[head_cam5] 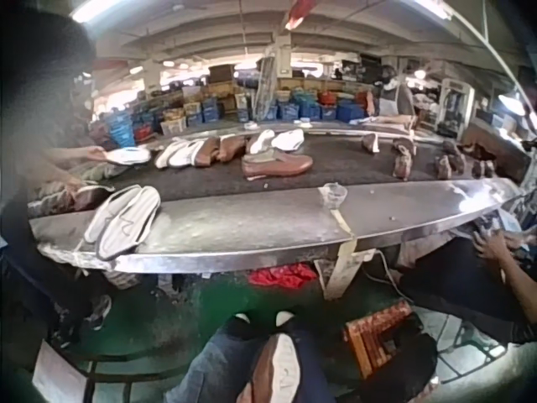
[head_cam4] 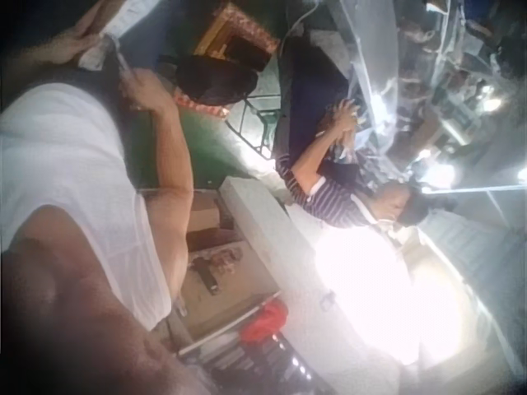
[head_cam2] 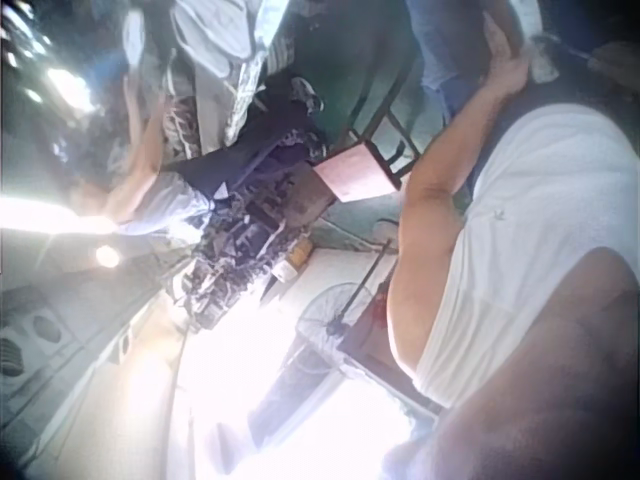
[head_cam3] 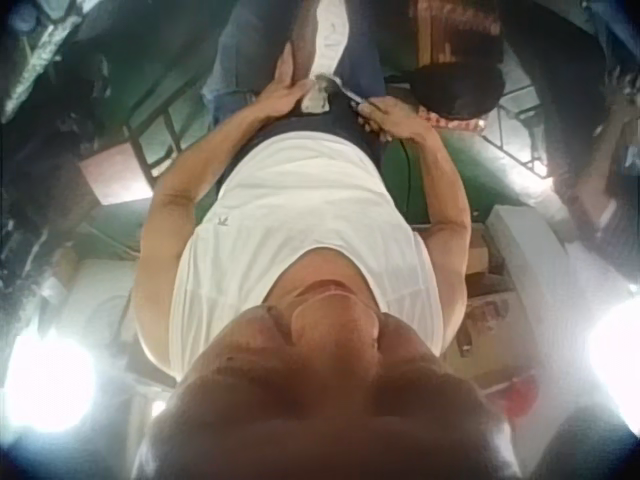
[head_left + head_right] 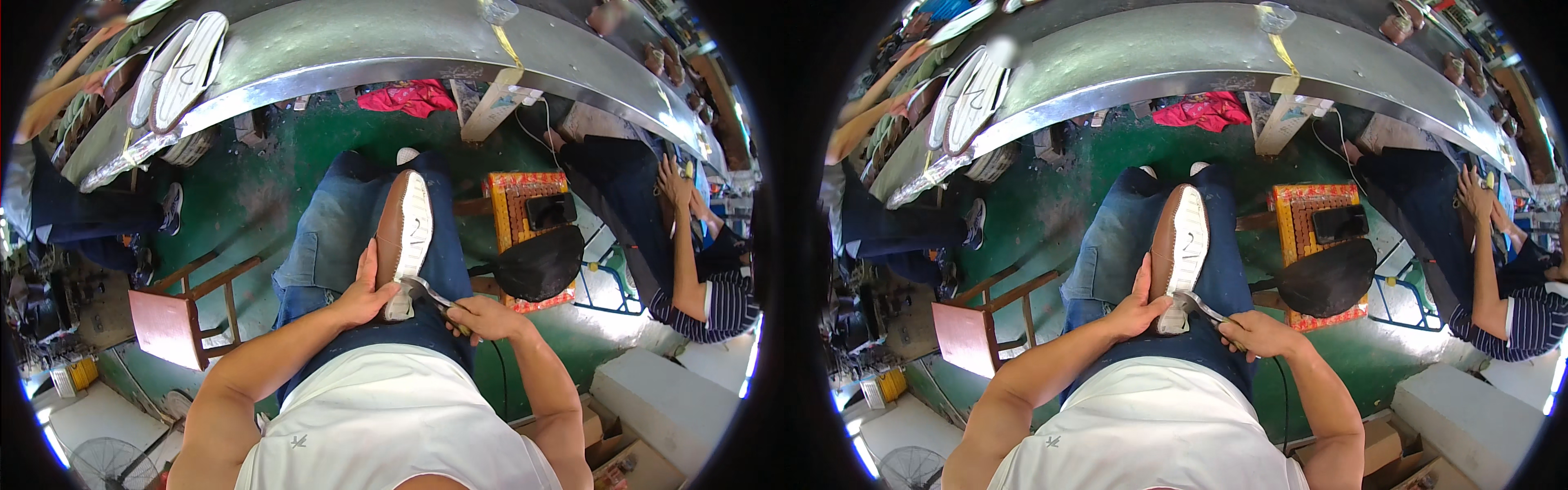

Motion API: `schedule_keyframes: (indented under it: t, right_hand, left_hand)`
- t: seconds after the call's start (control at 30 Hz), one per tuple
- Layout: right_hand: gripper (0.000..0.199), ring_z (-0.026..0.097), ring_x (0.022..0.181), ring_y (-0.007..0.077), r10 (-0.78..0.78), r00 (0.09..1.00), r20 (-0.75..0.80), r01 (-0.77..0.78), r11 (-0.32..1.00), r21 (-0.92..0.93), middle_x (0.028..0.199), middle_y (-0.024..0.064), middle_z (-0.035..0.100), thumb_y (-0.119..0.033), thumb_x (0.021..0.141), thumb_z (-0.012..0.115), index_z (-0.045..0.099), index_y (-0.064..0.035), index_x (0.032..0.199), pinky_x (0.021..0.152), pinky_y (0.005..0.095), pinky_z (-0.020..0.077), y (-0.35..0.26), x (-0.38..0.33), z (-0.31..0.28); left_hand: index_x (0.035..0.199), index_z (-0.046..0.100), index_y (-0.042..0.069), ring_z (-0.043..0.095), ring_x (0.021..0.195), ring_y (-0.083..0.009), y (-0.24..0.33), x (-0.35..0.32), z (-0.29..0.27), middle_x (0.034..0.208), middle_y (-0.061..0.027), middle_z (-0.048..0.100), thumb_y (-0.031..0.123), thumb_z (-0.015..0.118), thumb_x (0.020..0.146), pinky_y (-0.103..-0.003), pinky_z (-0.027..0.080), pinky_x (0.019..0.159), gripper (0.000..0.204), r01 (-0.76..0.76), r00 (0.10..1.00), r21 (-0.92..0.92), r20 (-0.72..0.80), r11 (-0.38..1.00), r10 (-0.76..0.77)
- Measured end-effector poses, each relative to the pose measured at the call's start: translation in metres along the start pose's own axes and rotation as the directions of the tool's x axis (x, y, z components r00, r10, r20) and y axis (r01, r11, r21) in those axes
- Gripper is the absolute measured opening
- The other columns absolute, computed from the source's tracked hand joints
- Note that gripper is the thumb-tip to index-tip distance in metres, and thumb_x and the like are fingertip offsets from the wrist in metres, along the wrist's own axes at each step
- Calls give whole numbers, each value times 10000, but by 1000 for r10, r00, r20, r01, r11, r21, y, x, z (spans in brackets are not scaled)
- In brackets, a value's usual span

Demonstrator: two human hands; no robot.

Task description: Using pincers to trim excess material from shoe soles at a manufacturing assembly line.

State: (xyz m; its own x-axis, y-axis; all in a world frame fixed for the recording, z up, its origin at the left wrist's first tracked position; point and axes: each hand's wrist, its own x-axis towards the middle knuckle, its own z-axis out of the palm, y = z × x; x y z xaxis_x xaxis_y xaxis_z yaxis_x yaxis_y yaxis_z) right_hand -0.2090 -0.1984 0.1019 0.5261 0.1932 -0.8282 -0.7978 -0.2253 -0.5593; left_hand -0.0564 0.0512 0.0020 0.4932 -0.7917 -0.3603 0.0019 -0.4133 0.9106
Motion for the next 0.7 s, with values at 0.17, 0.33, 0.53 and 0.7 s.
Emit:
schedule_keyframes:
  t: [0.17, 0.33, 0.53, 0.7]
  right_hand:
    - [399, 675, 839, 411, -380, 845, -377, 251, 903, -348, 895, 228, 679, -359, 1060, 483, 621, 15, 1030, 752, 495, 520, -12, 1, 22]
    - [355, 687, 784, 379, -400, 855, -330, 294, 898, -326, 815, 199, 672, -300, 1071, 447, 617, 8, 1024, 734, 459, 531, -5, 38, 18]
    - [465, 686, 711, 198, -391, 780, -488, 467, 883, 40, 779, 100, 686, -363, 1101, 386, 639, 15, 1007, 687, 342, 543, 45, 57, 24]
    - [503, 684, 720, 160, -363, 811, -458, 475, 866, 155, 789, 86, 693, -382, 1109, 358, 647, 19, 1013, 676, 307, 539, 51, 74, 6]
  left_hand:
    - [1614, -70, 20, 223, 1500, -426, 10, 7, 13, 1595, -282, 186, 254, 746, 865, -406, 246, 1222, 1132, 53, 984, 71, -173, 996, -41]
    - [1626, 98, 9, 440, 1424, -300, 12, 3, -16, 1579, -208, 381, 242, 716, 930, -388, 341, 1180, 959, 128, 988, -174, -67, 976, -141]
    - [1626, 179, 34, 551, 1326, -236, 111, -23, -111, 1521, -145, 482, 191, 698, 952, -369, 459, 1093, 865, 115, 992, -832, 129, 542, -11]
    - [1592, 267, 12, 637, 1206, -262, 214, 69, -213, 1439, -176, 548, 182, 720, 931, -406, 532, 1007, 819, -165, 983, -690, -59, 704, 171]
